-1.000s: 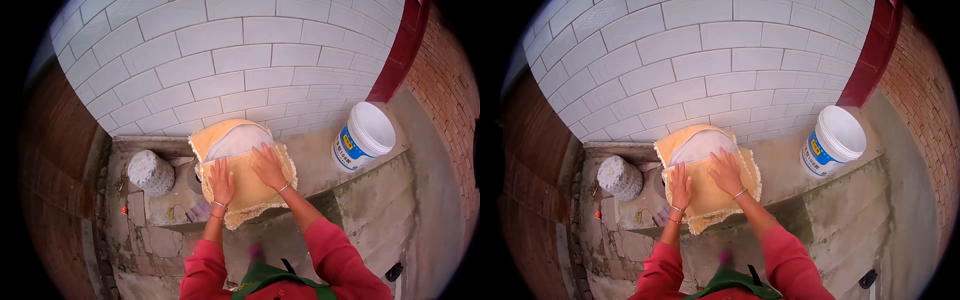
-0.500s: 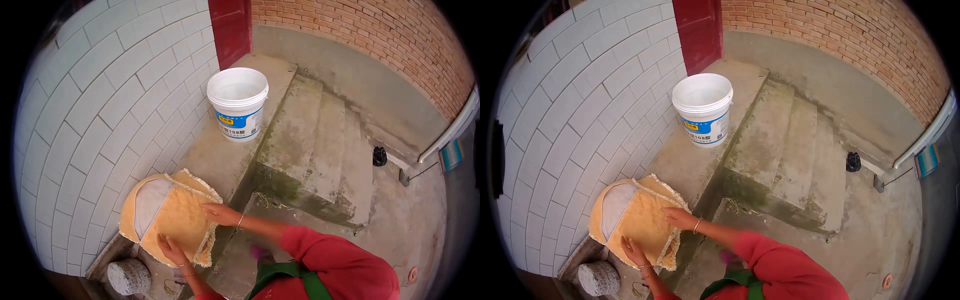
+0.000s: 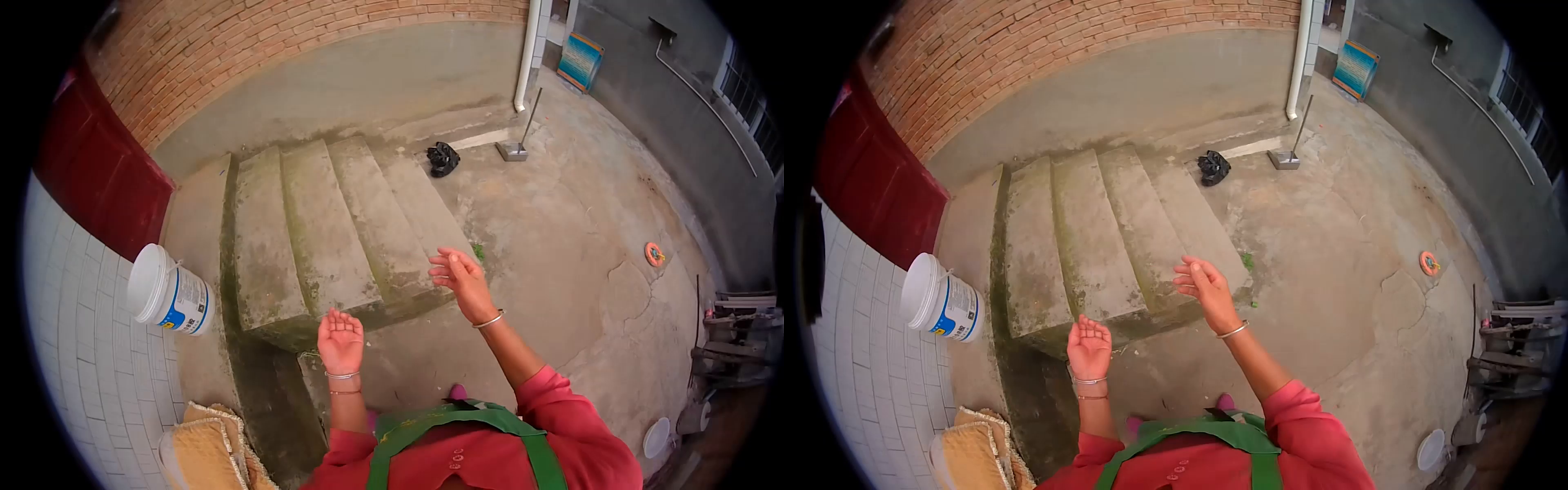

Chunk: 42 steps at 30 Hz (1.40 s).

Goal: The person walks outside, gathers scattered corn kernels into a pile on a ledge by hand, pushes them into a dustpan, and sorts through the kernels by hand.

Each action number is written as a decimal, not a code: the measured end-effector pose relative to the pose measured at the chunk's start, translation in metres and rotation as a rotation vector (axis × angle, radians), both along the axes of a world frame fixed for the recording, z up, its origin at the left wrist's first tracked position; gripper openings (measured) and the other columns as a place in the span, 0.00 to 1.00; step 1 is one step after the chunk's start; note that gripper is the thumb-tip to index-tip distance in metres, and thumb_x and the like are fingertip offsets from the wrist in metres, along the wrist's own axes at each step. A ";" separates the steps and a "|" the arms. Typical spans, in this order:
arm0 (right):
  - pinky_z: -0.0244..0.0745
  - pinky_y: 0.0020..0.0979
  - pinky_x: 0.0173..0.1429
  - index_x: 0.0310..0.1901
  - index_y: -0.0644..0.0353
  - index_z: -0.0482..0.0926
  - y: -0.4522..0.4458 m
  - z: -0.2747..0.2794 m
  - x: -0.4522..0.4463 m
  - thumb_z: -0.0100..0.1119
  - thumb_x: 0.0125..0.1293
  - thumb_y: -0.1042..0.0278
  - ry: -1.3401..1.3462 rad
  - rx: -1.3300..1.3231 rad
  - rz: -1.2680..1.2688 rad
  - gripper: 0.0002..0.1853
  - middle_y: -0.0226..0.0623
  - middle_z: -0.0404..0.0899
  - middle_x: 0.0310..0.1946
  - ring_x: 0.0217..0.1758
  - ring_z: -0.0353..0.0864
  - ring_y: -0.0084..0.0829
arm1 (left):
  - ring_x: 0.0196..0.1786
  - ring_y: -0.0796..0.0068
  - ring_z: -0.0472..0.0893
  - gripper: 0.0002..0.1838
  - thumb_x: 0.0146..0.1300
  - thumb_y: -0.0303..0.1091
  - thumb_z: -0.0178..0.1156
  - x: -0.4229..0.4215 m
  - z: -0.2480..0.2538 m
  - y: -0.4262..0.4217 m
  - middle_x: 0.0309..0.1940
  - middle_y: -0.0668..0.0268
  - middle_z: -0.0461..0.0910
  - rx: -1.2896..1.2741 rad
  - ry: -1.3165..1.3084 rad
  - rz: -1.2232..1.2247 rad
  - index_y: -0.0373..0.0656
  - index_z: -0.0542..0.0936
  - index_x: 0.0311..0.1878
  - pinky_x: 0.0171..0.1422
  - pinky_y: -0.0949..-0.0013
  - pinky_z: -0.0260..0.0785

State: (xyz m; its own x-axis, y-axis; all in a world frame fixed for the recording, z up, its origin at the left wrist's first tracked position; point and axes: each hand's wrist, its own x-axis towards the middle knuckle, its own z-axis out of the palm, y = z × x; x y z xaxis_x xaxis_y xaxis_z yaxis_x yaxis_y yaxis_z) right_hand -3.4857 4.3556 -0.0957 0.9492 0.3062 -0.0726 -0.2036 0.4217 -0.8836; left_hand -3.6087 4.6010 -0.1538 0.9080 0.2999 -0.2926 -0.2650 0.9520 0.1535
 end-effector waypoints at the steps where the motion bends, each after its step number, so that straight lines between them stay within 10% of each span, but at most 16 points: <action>1: 0.75 0.29 0.48 0.57 0.64 0.67 -0.053 -0.003 0.009 0.43 0.72 0.58 0.039 0.080 -0.157 0.20 0.40 0.76 0.48 0.44 0.78 0.27 | 0.40 0.73 0.75 0.10 0.66 0.36 0.51 0.036 -0.001 -0.045 0.34 0.67 0.77 -0.076 0.002 -0.119 0.41 0.76 0.41 0.51 0.65 0.69; 9: 0.73 0.31 0.45 0.54 0.59 0.70 -0.338 -0.026 0.061 0.42 0.71 0.55 0.109 0.427 -0.862 0.18 0.33 0.78 0.42 0.40 0.76 0.25 | 0.40 0.73 0.75 0.11 0.68 0.37 0.48 0.234 0.013 -0.324 0.33 0.68 0.76 -0.125 0.003 -0.691 0.41 0.76 0.41 0.50 0.66 0.68; 16: 0.73 0.30 0.43 0.50 0.57 0.72 -0.460 -0.076 0.194 0.43 0.71 0.56 0.201 0.520 -0.989 0.16 0.30 0.77 0.38 0.37 0.75 0.23 | 0.37 0.73 0.75 0.09 0.67 0.36 0.50 0.406 -0.055 -0.468 0.31 0.69 0.76 -0.112 0.153 -0.881 0.43 0.76 0.38 0.49 0.66 0.69; 29: 0.75 0.28 0.41 0.47 0.55 0.75 -0.725 -0.055 0.485 0.45 0.70 0.57 0.079 0.489 -1.245 0.14 0.26 0.80 0.36 0.35 0.77 0.21 | 0.35 0.75 0.75 0.07 0.66 0.33 0.51 0.772 -0.026 -0.780 0.29 0.70 0.77 -0.036 0.085 -1.219 0.43 0.76 0.38 0.47 0.66 0.70; 42: 0.73 0.27 0.39 0.47 0.58 0.73 -0.964 -0.056 0.939 0.45 0.70 0.61 0.101 0.456 -0.856 0.12 0.29 0.79 0.35 0.33 0.76 0.21 | 0.39 0.73 0.77 0.05 0.63 0.32 0.56 1.133 -0.069 -0.930 0.33 0.69 0.78 0.258 0.270 -0.832 0.43 0.76 0.39 0.48 0.68 0.71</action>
State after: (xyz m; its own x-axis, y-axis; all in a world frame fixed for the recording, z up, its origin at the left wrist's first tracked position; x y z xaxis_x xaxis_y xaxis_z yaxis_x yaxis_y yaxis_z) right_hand -2.5471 3.3914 -0.1518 0.8596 -0.4653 -0.2112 0.2651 0.7594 -0.5942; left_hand -2.4759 3.6714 -0.2224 0.7709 -0.3359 -0.5412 0.5678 0.7474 0.3449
